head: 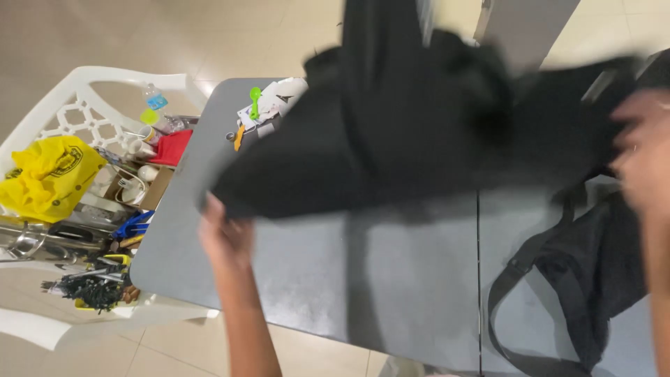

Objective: The person places a blue tool and a green cup into a white plastic chair filled with various items. They then fold a red cloth and a black jacket on a gray table, placing the folded items into the chair.

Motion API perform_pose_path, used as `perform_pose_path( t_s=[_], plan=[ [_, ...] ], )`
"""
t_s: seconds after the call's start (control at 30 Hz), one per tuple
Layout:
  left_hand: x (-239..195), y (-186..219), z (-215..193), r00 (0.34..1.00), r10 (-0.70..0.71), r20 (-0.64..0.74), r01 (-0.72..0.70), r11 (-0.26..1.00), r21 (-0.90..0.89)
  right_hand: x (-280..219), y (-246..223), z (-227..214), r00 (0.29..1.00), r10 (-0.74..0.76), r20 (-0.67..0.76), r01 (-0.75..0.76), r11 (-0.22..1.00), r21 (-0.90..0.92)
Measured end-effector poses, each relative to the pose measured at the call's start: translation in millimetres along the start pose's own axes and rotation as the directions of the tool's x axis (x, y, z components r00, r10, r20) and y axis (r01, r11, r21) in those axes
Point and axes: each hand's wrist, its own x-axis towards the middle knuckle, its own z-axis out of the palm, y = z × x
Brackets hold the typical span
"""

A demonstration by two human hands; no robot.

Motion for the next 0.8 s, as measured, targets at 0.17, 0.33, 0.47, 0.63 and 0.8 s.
perform_pose_path(
  t_s=[0.17,0.33,0.47,0.63,0.8],
  plan=[
    [-102,-108,-174,0.808,-0.353,-0.472,0.518,0.807,0.282,-138,-27,114,0.966,0.246,0.075,-0.257,0.94,0.226],
    [-163,-85,-230,0.686,-0.378,-0.621,0.663,0.678,0.319,-190,-13,115,0.624,0.655,0.425,-0.698,0.712,-0.073],
    [-157,-55,-267,0.541,-0.51,-0.669,0.82,0.141,0.555,-192,6,101,0.309,0.659,0.686,-0.604,0.693,-0.393],
    [-116,-60,-233,0.89,-0.145,-0.433,0.356,-0.374,0.856,-147,-116,77,0.26,0.626,0.735,-0.417,0.76,-0.499],
    [-82,-105,-8,0.954,-0.3,0.005,0.0,0.018,1.0,-80,-234,73,0.58,0.337,0.742,-0.325,0.93,-0.169]
  ],
)
